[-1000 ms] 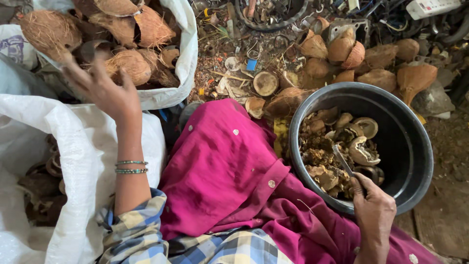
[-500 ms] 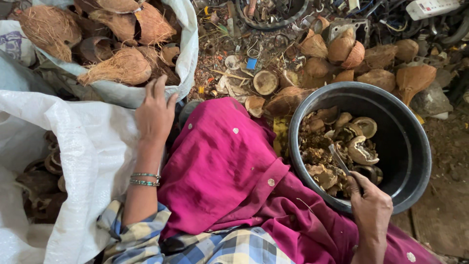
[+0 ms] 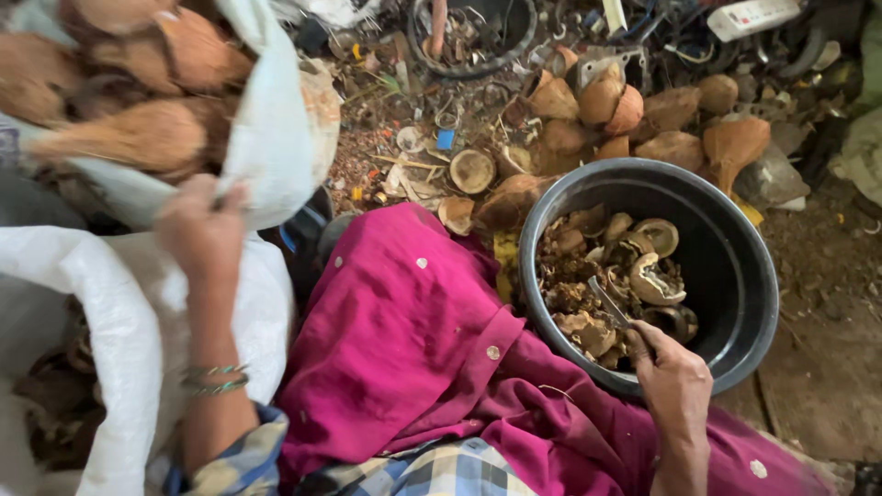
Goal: The person sits on the ground with a large basin of dried coconut shell halves on their lap, using a small curved blade to scrape dried copra out of each shell half. They drop the loosened copra into the basin, set emptied shells aside, and reach into a sack for more unprocessed shells.
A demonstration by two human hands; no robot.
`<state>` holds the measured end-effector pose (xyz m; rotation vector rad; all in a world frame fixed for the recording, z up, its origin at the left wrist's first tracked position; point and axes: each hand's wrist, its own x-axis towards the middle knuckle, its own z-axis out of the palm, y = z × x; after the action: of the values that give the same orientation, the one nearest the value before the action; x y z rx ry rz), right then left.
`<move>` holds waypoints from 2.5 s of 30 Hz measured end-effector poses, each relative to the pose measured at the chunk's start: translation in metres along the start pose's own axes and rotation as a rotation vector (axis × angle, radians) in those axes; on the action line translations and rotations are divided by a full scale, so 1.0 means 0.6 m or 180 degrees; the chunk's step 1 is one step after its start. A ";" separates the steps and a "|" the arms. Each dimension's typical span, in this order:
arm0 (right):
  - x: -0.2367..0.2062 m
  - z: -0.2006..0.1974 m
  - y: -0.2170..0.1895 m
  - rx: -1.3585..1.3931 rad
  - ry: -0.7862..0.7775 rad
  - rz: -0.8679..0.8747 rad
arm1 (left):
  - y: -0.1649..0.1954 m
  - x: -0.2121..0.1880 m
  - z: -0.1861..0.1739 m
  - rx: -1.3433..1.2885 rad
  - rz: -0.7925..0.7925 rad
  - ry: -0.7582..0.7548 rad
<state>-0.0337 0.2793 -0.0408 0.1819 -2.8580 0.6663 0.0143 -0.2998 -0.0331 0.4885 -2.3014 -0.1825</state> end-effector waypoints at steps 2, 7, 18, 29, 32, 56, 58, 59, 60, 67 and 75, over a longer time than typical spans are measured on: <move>0.001 0.007 0.001 -0.0074 -0.0049 -0.0008 | -0.014 -0.006 -0.039 -0.0195 -0.0178 -0.0126; 0.003 0.025 0.009 -0.0169 0.0071 0.0058 | -0.012 -0.023 -0.041 -0.0006 -0.0420 -0.0076; -0.006 0.043 0.044 -0.0811 0.0697 0.0548 | 0.200 -0.003 -0.006 -0.1070 -0.0535 0.0364; -0.008 0.036 0.019 -0.0568 0.0583 0.1023 | 0.436 0.085 0.302 -0.1128 0.1109 -0.3086; -0.006 0.035 0.019 -0.0660 0.0552 0.1113 | 0.456 0.028 0.372 -0.1350 0.1089 -0.2890; -0.006 0.028 0.050 -0.0342 0.0487 0.1251 | 0.501 -0.077 0.484 -0.1198 0.0627 -0.2435; 0.003 0.023 0.052 -0.0180 0.0503 0.1282 | 0.505 -0.074 0.478 -0.1351 0.0570 -0.2825; 0.008 0.021 0.051 -0.0007 0.0476 0.1380 | 0.509 -0.074 0.475 -0.1358 0.0622 -0.2778; 0.015 0.018 0.049 0.0168 0.0443 0.1477 | 0.512 -0.073 0.472 -0.1362 0.0671 -0.2733; 0.126 -0.008 0.009 0.0429 0.0122 0.1264 | 0.519 -0.056 0.441 -0.1553 0.0587 -0.2618; 0.376 -0.003 0.015 -0.0542 0.0268 0.0112 | 0.515 -0.032 0.406 -0.1601 0.0761 -0.2617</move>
<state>-0.2542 0.2715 0.0070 0.0756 -2.8243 0.4228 -0.2374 -0.0129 -0.1312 -0.1701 -2.9152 -0.9600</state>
